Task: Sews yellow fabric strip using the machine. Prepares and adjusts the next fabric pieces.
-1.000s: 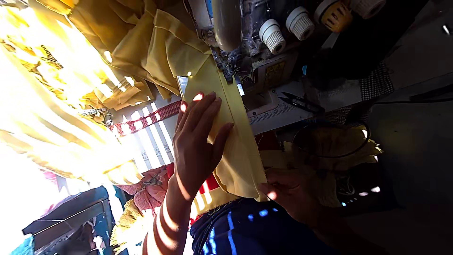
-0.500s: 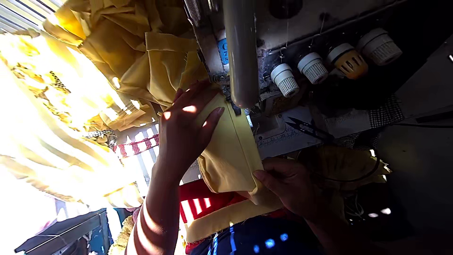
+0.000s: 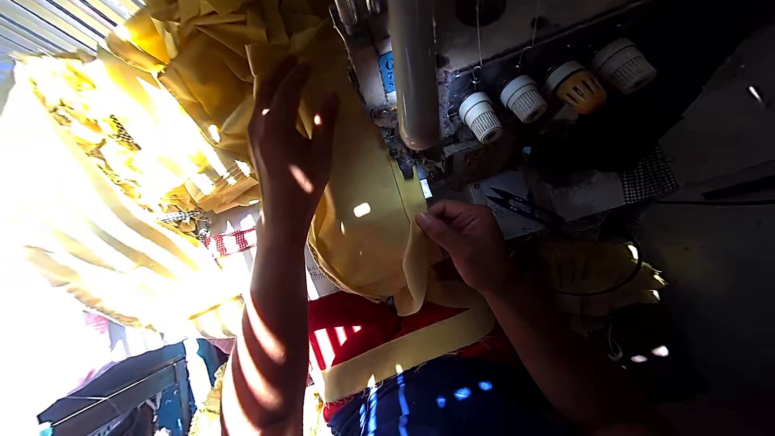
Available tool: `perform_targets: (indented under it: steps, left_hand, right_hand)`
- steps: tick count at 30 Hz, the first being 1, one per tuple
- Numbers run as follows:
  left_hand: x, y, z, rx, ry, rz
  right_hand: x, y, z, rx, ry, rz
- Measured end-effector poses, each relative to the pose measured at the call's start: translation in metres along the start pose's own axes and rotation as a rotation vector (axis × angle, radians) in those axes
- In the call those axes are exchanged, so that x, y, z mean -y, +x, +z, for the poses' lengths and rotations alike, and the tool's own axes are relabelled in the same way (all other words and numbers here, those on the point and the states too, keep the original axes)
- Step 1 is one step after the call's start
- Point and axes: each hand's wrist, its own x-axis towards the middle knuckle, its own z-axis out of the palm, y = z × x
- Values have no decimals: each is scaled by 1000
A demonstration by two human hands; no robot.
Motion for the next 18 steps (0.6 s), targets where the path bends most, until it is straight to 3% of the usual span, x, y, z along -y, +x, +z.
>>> perform_targets:
  steps: [2, 4, 6, 7, 10, 13, 18]
  left_hand:
    - [-14, -56, -13, -75, -118, -183]
    - [-20, -128, -14, 43, -299, -415]
    - [-4, -187, -9, 147, -423, -445]
    - [1, -207, -12, 147, -361, -413]
    - [3, -222, -40, 21, -55, -346]
    - [-20, -215, -54, -57, -7, -344]
    - [-72, -218, -6, 141, -202, -319]
  right_hand:
    - [-10, -18, -4, 71, 95, 92]
    - [-22, -44, -6, 152, 152, 182]
    - [-35, -72, -7, 198, 134, 249]
    - [-44, -87, -6, 202, 88, 273]
    - [-67, -108, -5, 203, -182, 352]
    - [-70, -110, -4, 210, -299, 409]
    - [-53, -118, -3, 364, -294, 318]
